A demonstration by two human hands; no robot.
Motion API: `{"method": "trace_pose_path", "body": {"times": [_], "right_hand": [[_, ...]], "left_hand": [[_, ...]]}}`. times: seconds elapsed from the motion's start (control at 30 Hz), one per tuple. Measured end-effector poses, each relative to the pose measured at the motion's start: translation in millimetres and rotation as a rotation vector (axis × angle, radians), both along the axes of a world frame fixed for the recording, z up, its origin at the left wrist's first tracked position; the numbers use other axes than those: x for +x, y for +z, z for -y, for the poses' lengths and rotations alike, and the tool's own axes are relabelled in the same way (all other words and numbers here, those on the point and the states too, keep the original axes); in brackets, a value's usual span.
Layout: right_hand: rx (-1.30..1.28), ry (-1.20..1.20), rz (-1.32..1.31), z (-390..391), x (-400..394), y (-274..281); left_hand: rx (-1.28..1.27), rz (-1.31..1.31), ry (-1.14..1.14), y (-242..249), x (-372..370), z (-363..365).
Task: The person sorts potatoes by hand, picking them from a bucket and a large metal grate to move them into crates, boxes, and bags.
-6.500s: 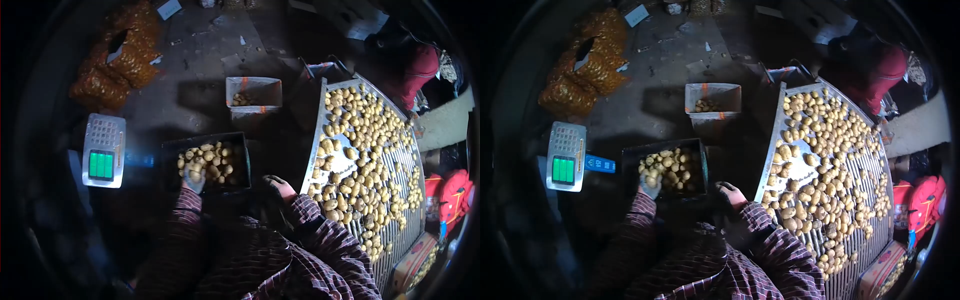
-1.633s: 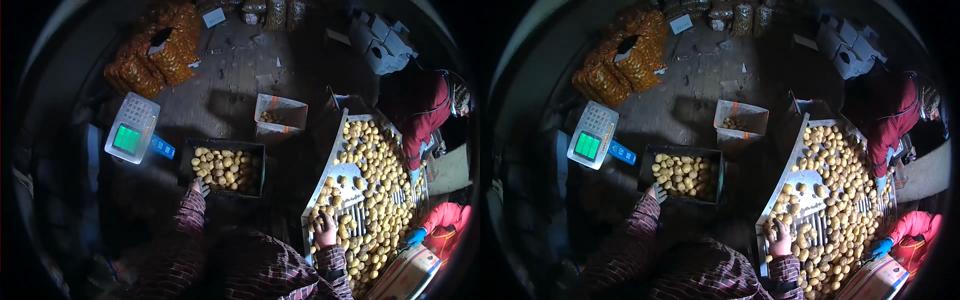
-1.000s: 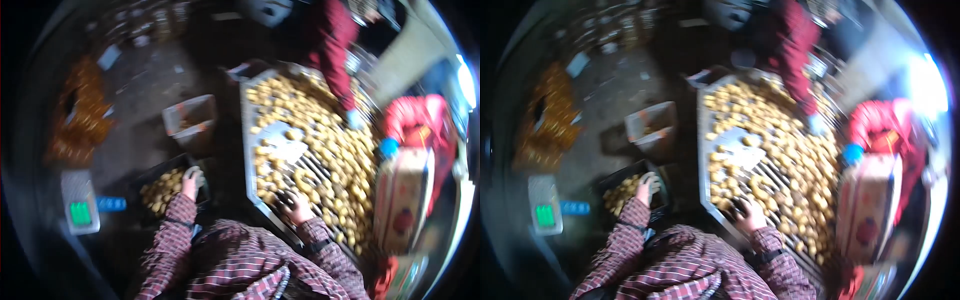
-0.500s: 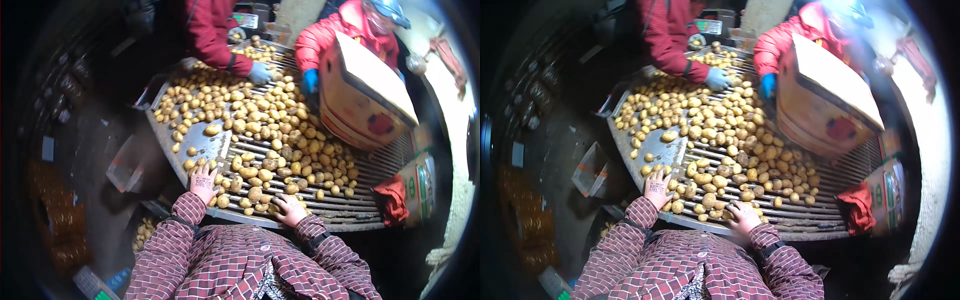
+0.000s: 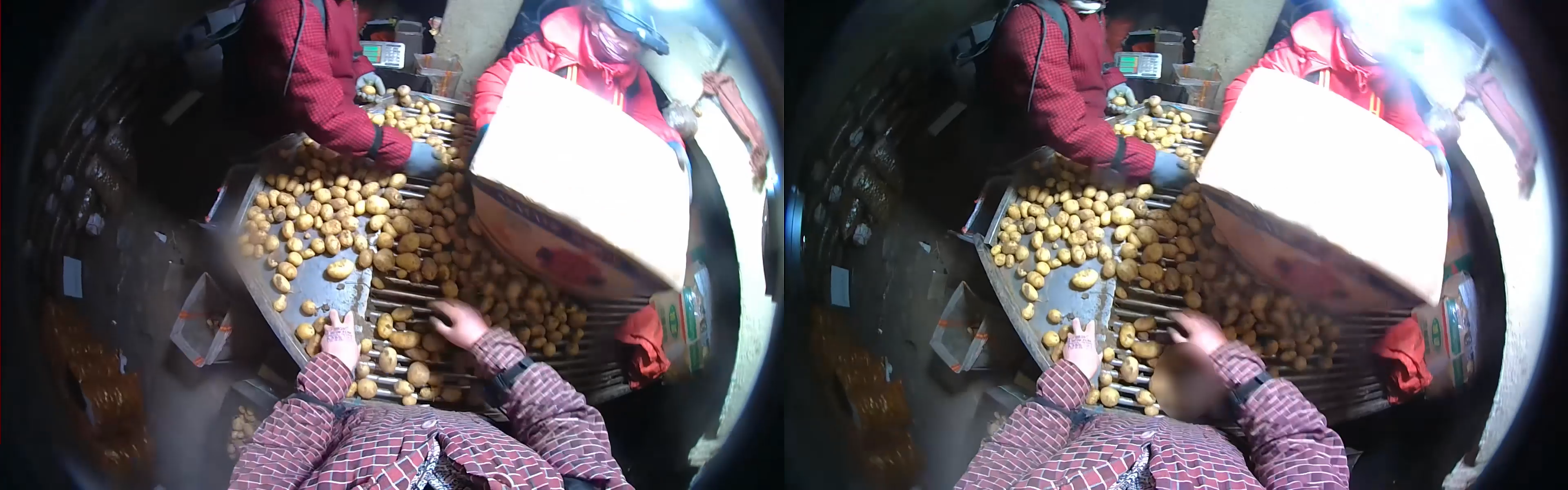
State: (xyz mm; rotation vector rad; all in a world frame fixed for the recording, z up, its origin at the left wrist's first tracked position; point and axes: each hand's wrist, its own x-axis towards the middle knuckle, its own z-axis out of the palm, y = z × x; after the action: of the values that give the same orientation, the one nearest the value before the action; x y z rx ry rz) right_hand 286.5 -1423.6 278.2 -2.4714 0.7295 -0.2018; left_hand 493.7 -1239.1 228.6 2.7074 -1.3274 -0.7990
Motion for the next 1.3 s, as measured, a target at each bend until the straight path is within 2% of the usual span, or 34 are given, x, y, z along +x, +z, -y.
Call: {"method": "trace_pose_path", "body": {"times": [0.03, 0.1, 0.13, 0.2, 0.23, 0.27, 0.3, 0.33, 0.4, 0.47, 0.5, 0.57, 0.6, 0.63, 0.67, 0.7, 0.8, 0.83, 0.93, 1.0, 1.07, 1.1, 1.13, 1.2, 1.23, 1.27, 1.3], "right_hand": [[0.038, 0.005, -0.086, 5.0, 30.5, 16.2], [-0.112, 0.131, 0.068, 24.5, 83.8, 0.3], [-0.096, 0.178, -0.006, 30.8, 111.9, 2.9], [-0.215, 0.169, -0.017, 46.9, 163.1, -18.3], [-0.322, 0.118, -0.026, 48.1, 166.2, -23.4], [-0.429, 0.066, -0.037, 47.4, 164.8, -30.0], [-0.450, 0.053, -0.048, 46.8, 157.3, -43.9], [-0.463, 0.109, -0.019, 45.3, 144.5, -55.9], [-0.420, 0.178, -0.122, 32.1, 122.4, -46.4], [-0.316, 0.203, -0.167, 17.5, 104.2, -43.1], [-0.261, 0.170, -0.166, 9.9, 96.7, -40.9], [-0.243, 0.201, -0.096, 14.4, 83.6, -29.2], [-0.218, 0.228, -0.069, 21.9, 78.1, -24.7], [-0.171, 0.168, 0.090, 30.6, 77.8, -22.2], [-0.169, 0.078, 0.124, 39.1, 76.8, -13.7], [-0.187, 0.015, 0.168, 54.1, 78.3, -14.1], [-0.193, -0.071, 0.252, 93.2, 102.3, -24.4], [-0.209, -0.009, 0.195, 102.3, 111.9, -28.8], [-0.394, 0.080, -0.152, 99.2, 130.6, -42.4], [-0.344, 0.076, -0.196, 102.0, 137.0, -47.3], [-0.230, 0.073, -0.192, 107.2, 135.8, -40.3], [-0.102, -0.062, 0.034, 104.4, 130.7, -41.9], [-0.099, -0.120, 0.035, 100.9, 127.4, -27.5], [-0.109, -0.026, -0.040, 89.0, 118.4, 3.5], [-0.202, 0.059, -0.190, 80.2, 118.9, 6.6], [-0.264, 0.146, -0.452, 67.3, 123.7, 2.7], [-0.282, 0.041, -0.485, 61.7, 126.7, -32.1]], "left_hand": [[-0.002, -0.011, 0.007, -1.1, -0.4, 1.9], [-0.046, -0.045, 0.042, -1.1, 2.0, 0.8], [-0.070, -0.055, 0.064, 4.4, 3.0, 0.3], [-0.334, -0.175, 0.165, -26.2, 8.9, -19.5], [-0.562, -0.517, 0.281, -35.8, 15.8, -27.2], [-0.639, -0.979, 0.635, -46.5, 18.2, -34.0], [-0.766, -1.164, 0.601, -9.2, 25.9, -37.4], [-0.780, -1.424, 0.719, -8.9, 34.8, -37.6], [-0.763, -1.910, 1.055, 0.1, 52.7, -34.1], [-0.797, -1.960, 1.032, 24.4, 62.0, -26.9], [-0.852, -1.315, 0.483, 5.9, 75.9, -28.5], [-0.829, -1.338, 0.940, -71.0, 100.5, -16.4], [-0.814, -0.959, 0.824, -49.1, 103.5, 7.9], [-0.722, -0.493, 0.581, -22.6, 108.8, 31.0], [-0.661, -0.180, 0.405, -17.8, 116.2, 47.2], [-0.649, -0.096, 0.228, -17.3, 127.7, 62.9], [-0.178, 0.054, 0.044, 4.4, 115.3, 102.0], [-0.059, 0.094, -0.006, 9.7, 108.7, 108.7], [0.084, 0.147, -0.073, 15.3, 99.0, 119.2], [0.130, 0.157, -0.087, 16.2, 99.1, 119.4], [0.110, 0.161, -0.095, 7.2, 101.7, 113.6], [0.076, 0.148, -0.091, 4.3, 104.8, 110.2], [0.040, 0.132, -0.086, 5.2, 107.3, 108.6], [-0.010, 0.019, 0.047, 7.3, 115.1, 104.8], [-0.128, -0.031, 0.085, 1.6, 121.3, 97.9], [-0.247, -0.077, 0.121, -8.3, 127.9, 90.8], [-0.333, -0.111, 0.162, -27.4, 132.9, 82.9]]}}
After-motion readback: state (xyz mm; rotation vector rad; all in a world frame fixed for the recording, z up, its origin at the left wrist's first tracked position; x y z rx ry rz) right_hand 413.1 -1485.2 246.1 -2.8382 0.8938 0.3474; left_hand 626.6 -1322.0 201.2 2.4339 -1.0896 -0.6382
